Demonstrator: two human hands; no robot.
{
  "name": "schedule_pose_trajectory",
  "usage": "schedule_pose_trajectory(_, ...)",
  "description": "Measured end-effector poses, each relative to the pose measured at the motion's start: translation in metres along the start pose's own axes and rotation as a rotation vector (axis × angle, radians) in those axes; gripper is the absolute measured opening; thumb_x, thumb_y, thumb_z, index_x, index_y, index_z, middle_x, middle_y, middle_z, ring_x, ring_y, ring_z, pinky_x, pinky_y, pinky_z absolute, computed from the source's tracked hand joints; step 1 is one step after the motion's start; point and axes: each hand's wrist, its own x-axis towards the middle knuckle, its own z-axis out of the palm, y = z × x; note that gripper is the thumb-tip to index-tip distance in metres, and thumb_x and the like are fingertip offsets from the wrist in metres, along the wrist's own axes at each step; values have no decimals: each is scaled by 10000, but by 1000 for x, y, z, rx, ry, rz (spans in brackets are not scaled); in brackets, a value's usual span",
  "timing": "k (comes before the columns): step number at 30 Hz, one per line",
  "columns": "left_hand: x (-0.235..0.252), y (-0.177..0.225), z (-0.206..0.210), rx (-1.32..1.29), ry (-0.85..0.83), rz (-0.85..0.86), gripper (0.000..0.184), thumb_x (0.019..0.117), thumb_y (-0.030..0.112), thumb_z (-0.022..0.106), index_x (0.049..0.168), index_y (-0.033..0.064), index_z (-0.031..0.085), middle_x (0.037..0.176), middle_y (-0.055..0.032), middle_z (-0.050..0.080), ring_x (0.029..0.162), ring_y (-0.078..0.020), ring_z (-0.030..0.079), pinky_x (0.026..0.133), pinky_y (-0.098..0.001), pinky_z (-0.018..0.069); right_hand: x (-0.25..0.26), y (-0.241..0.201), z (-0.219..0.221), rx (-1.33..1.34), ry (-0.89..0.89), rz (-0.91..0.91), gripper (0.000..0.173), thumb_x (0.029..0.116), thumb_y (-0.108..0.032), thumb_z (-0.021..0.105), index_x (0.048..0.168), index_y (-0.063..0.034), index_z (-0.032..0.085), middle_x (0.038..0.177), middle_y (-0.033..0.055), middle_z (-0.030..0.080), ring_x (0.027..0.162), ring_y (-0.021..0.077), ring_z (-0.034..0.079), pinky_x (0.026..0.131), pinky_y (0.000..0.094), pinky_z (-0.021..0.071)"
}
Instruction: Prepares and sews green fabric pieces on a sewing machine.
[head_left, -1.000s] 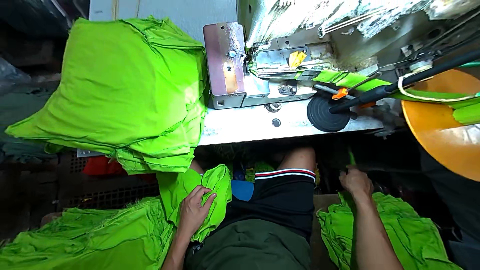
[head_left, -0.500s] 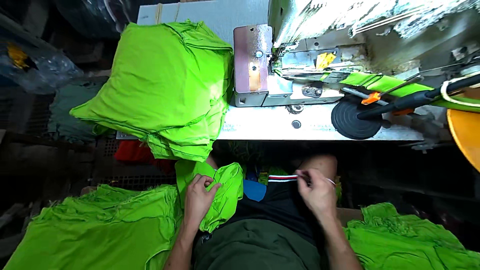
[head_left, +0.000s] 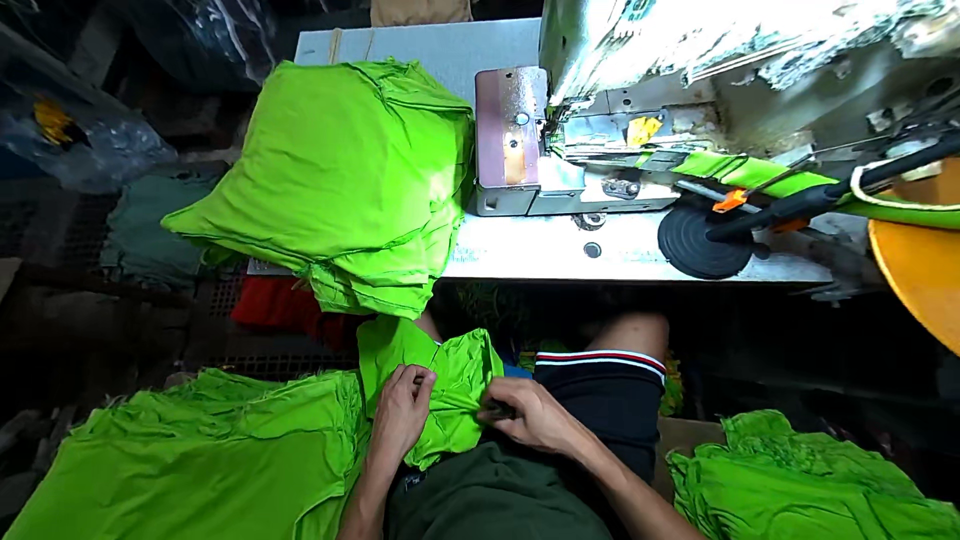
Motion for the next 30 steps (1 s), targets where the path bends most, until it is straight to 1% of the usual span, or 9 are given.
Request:
schedule_pose_trajectory(4, 3, 12, 9, 176, -43, -38, 417, 888, 451, 746, 1144, 123, 721, 1148, -95, 661, 969, -255, 680, 854, -452, 579, -33, 12, 17, 26, -126, 8, 218, 1013, -311, 617, 1045, -131, 737, 1083, 24, 729, 1023, 149, 695, 900, 386, 582)
schedule_pose_trajectory(9, 0, 14, 10, 196, 13, 27, 231, 992, 283, 601, 1026, 97, 734, 1054, -79, 684, 933, -228, 690, 840, -431, 582, -25, 16, 8, 117, 24, 89, 249, 1025, -307, 618, 1106, -117, 757, 1127, 17, 739, 1057, 83, 685, 961, 293, 563)
schedule_pose_trajectory(13, -4, 5, 15, -59, 164, 191, 241, 1030, 293, 555, 1056, 105, 703, 1025, -18, 681, 894, -99, 673, 807, -286, 587, 16, 6, -7, -161, 251, 59, 271, 1025, -288, 581, 1237, -201, 727, 1312, -8, 687, 1155, 154, 666, 976, 366, 561)
schedule_pose_trajectory(16, -9, 11, 16, -220, 228, 322, 240, 1048, 246, 519, 1085, 58, 663, 979, -18, 699, 887, -65, 674, 812, -249, 579, 52, -2, -13, -186, 184, -110, 426, 961, -177, 625, 1381, -242, 654, 1478, 17, 587, 1140, 236, 669, 906, 425, 575)
schedule_pose_trajectory(19, -13, 19, 15, -343, 276, 342, 239, 1066, 231, 484, 1088, 32, 614, 942, -16, 668, 850, -38, 649, 780, -213, 560, 76, -4, -21, -51, 47, -205, 246, 945, -147, 640, 1176, -119, 720, 1149, 73, 730, 1028, 247, 699, 880, 455, 570)
schedule_pose_trajectory(23, -13, 23, 16, -485, 380, 353, 271, 990, 305, 663, 1072, 56, 595, 860, 32, 659, 769, -19, 641, 713, -198, 567, 81, -12, -40, 95, 29, -172, 284, 1055, -260, 539, 970, -34, 689, 782, 94, 653, 729, 187, 629, 680, 373, 524)
schedule_pose_trajectory(25, -13, 25, 20, -419, 459, 342, 330, 907, 323, 751, 1073, 74, 612, 830, 54, 677, 751, -10, 656, 700, -199, 577, 78, -16, -43, 81, 62, -158, 328, 1059, -282, 527, 878, -40, 655, 689, 77, 586, 649, 180, 579, 606, 366, 481)
schedule_pose_trajectory(28, -9, 18, 26, -297, 566, 359, 209, 853, 178, 675, 1031, 67, 669, 976, 0, 700, 939, -73, 659, 858, -266, 550, 72, -24, -45, 81, 121, -140, 329, 1047, -299, 555, 849, -51, 645, 659, 62, 568, 617, 170, 567, 571, 358, 468)
schedule_pose_trajectory(30, -8, 10, 22, -464, 502, 396, 202, 881, 52, 601, 1074, 48, 659, 1048, -6, 718, 1000, -74, 688, 891, -261, 588, 69, -30, -47, 102, 112, -142, 332, 1028, -352, 617, 899, -53, 684, 709, 63, 622, 650, 159, 600, 598, 350, 505)
